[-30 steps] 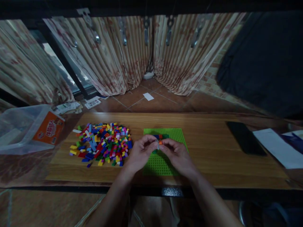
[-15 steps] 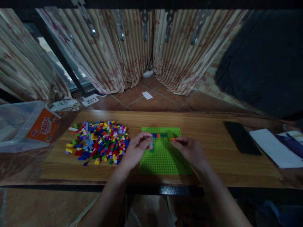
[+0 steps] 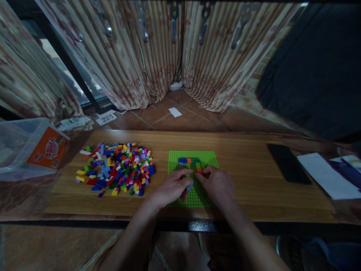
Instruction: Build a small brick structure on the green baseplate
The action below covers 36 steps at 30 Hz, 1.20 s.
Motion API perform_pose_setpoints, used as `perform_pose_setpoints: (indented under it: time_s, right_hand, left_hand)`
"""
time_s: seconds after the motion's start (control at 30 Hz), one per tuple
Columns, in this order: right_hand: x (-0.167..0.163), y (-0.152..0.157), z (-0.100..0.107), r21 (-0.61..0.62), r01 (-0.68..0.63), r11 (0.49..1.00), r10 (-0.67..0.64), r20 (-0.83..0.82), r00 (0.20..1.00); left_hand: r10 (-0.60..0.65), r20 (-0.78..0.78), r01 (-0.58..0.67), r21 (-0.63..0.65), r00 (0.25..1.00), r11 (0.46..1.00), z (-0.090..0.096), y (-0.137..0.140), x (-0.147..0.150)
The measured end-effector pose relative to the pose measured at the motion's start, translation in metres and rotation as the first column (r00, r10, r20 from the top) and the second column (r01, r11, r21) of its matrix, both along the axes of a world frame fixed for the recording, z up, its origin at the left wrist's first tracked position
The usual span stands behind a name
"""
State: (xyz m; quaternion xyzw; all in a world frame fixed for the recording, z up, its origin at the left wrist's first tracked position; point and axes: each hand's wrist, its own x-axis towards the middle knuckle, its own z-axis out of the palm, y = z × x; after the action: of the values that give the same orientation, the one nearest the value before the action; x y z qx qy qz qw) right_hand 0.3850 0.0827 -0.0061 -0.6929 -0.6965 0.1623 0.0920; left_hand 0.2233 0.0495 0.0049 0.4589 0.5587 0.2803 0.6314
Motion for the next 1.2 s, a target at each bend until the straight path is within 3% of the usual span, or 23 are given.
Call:
perform_pose_setpoints:
  time_s: [0.13, 0.4, 0.67, 1.2]
  right_hand:
    - [0.003, 0.000, -0.002, 0.010, -0.019, 1.000, 0.019, -0.007, 1.000]
    - [0.021, 0.009, -0.010, 0.045, -0.138, 0.989, 0.144, -0.204, 0.968]
    - [0.020, 0.014, -0.009, 0.010, -0.099, 0.995, 0.097, -0.302, 0.948]
    - [0.016, 0.017, -0.008, -0.006, -0.031, 0.999, 0.028, -0.306, 0.952]
  left_hand:
    - [-0.016, 0.010, 0.016, -0.009, 1.000, 1.000, 0.001, 0.000, 0.001]
    - [-0.031, 0.022, 0.031, 0.005, 0.999, 0.999, -0.005, -0.001, 0.004]
    - [-0.189, -0.034, 0.191, 0.063, 0.981, 0.980, -0.006, -0.002, 0.019]
    - [-0.158, -0.121, 0.179, 0.184, 0.980, 0.967, -0.014, -0.001, 0.019]
